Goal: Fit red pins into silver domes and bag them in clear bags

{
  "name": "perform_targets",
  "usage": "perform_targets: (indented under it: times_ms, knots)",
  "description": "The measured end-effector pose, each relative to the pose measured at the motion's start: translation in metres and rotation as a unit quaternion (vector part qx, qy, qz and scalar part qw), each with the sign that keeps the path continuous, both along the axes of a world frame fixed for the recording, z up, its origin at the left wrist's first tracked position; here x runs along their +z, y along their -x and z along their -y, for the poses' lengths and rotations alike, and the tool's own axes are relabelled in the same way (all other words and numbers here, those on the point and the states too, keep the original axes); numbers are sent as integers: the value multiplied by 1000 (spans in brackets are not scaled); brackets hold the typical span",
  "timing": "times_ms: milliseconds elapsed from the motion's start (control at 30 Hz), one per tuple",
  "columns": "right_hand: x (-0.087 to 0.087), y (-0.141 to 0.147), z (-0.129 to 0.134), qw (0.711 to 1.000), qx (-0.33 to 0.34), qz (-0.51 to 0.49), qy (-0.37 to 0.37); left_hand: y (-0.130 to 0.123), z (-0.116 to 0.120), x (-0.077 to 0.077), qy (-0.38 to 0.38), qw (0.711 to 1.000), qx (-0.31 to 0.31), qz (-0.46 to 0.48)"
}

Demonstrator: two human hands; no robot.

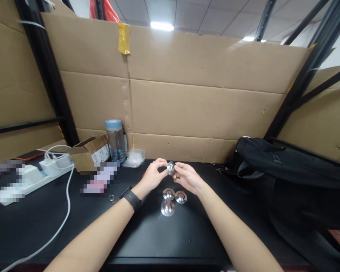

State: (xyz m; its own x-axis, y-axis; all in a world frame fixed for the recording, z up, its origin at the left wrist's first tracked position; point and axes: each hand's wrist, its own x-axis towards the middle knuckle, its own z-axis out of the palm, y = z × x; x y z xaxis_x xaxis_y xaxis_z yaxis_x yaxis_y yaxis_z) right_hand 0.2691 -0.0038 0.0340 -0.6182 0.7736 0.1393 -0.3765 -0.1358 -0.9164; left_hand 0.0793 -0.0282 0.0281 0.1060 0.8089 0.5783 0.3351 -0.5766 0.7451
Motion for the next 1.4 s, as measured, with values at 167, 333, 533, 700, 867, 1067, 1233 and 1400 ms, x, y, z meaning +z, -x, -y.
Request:
perform_targets:
  times_ms: [167,333,533,700,867,1067,1233,1400]
  knots:
    - [0,8,5,998,-4,-31,59,3,-3,-3,-27,999,40,-3]
    - [3,11,11,995,2,-57,86,3,1,4,-27,999,27,17]
    - [-6,15,8,998,-48,0,33,3,1,4,-40,997,70,-16]
    - [-11,13,-2,952,-214,130,-178,3,2,2,-21,989,132,-68]
    - [-11,10,-3,860,-255,267,-352,0,8,3,-14,971,184,-153]
    - [-10,11,-1,795,-285,318,-430,-4,10,0,-22,965,195,-176]
    - [-7,8,0,762,-271,379,-449,3,9,7,-19,972,160,-173]
    - [0,2,6,683,-247,467,-505,10,5,5,-15,979,111,-173]
